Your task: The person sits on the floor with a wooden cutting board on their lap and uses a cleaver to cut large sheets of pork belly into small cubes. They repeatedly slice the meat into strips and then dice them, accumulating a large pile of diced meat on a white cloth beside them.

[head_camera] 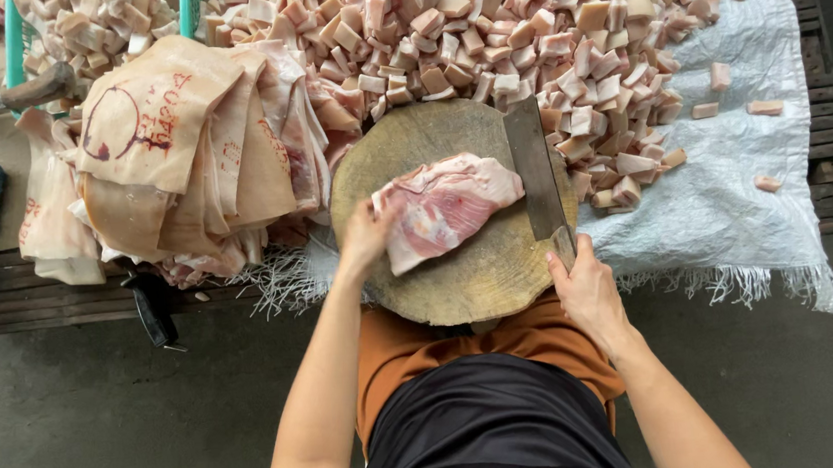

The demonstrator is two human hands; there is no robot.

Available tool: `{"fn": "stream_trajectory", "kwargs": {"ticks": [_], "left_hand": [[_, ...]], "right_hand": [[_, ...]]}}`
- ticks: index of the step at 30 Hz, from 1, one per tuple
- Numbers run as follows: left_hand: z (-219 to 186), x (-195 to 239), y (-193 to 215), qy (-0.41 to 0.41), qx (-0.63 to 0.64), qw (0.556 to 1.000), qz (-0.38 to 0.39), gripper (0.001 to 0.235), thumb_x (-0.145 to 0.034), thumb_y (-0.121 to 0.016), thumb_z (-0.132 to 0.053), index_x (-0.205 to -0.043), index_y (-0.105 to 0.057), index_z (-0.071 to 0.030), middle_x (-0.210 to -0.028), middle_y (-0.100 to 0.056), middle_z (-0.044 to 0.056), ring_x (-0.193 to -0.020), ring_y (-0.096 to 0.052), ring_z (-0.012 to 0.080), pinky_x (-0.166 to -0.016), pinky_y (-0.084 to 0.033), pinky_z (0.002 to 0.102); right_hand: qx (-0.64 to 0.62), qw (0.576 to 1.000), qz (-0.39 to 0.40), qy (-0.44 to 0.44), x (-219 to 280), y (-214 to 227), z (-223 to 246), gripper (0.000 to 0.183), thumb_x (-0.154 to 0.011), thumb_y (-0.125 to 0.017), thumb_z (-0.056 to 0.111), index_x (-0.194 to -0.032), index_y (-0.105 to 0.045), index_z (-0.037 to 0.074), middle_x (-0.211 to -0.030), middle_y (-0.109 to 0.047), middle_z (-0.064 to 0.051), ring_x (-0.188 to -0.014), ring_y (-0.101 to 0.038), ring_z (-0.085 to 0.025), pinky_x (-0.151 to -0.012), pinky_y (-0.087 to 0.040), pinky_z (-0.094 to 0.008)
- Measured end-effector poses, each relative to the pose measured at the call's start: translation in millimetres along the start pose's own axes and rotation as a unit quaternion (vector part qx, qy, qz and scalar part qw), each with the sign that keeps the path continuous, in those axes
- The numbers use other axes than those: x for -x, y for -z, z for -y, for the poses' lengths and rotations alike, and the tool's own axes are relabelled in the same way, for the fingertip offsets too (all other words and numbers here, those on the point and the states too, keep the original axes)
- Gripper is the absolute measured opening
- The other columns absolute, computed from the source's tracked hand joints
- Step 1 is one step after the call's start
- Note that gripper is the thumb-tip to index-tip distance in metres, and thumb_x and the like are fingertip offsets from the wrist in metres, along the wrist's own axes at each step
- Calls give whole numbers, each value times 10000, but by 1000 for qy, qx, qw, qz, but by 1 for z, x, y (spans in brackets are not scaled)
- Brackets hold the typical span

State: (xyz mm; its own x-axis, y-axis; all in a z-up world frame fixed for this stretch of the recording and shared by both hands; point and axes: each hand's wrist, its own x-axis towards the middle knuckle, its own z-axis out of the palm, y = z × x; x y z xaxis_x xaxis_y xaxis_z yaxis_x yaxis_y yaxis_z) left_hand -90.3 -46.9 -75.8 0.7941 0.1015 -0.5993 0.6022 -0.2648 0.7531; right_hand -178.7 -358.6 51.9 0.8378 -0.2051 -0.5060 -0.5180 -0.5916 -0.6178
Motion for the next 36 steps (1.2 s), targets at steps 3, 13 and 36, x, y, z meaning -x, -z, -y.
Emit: {"fn": "stream_trajectory", "kwargs": {"ticks": [3, 13, 36], "left_hand": [[8, 18, -28, -130, -154, 973, -113, 560, -960, -682, -438, -1286, -575, 4, -1155, -714, 291, -1096, -689, 400, -949, -538, 459], [-7, 5, 9, -222, -93, 961, -138, 335, -985, -627, -324, -1231, -609, -97, -1042, -735, 228, -996, -711, 404, -833, -529, 454], [-11, 5, 5, -159, -215, 951, -158, 455, -928, -677, -299, -1336, -558, -136, -1137, -671, 253, -1039, -643, 441, -862, -498, 514]], "right_hand": [[0, 1000, -2, 2, -2, -2, 0, 436, -992, -586, 302, -1296, -454, 17, -622, -662, -226, -462, -664, -325, -455, -549, -439], [50, 993, 4, 109, 4, -41, 0, 400, -1043, -492, 339, -1322, -429, 60, -730, -697, -269, -654, -730, -448, -574, -585, -520], [208, 959, -32, 187, -53, -78, 19, 405, -1018, -549, 323, -1236, -434, 1, -833, -684, -348, -805, -661, -558, -731, -515, -640]]}}
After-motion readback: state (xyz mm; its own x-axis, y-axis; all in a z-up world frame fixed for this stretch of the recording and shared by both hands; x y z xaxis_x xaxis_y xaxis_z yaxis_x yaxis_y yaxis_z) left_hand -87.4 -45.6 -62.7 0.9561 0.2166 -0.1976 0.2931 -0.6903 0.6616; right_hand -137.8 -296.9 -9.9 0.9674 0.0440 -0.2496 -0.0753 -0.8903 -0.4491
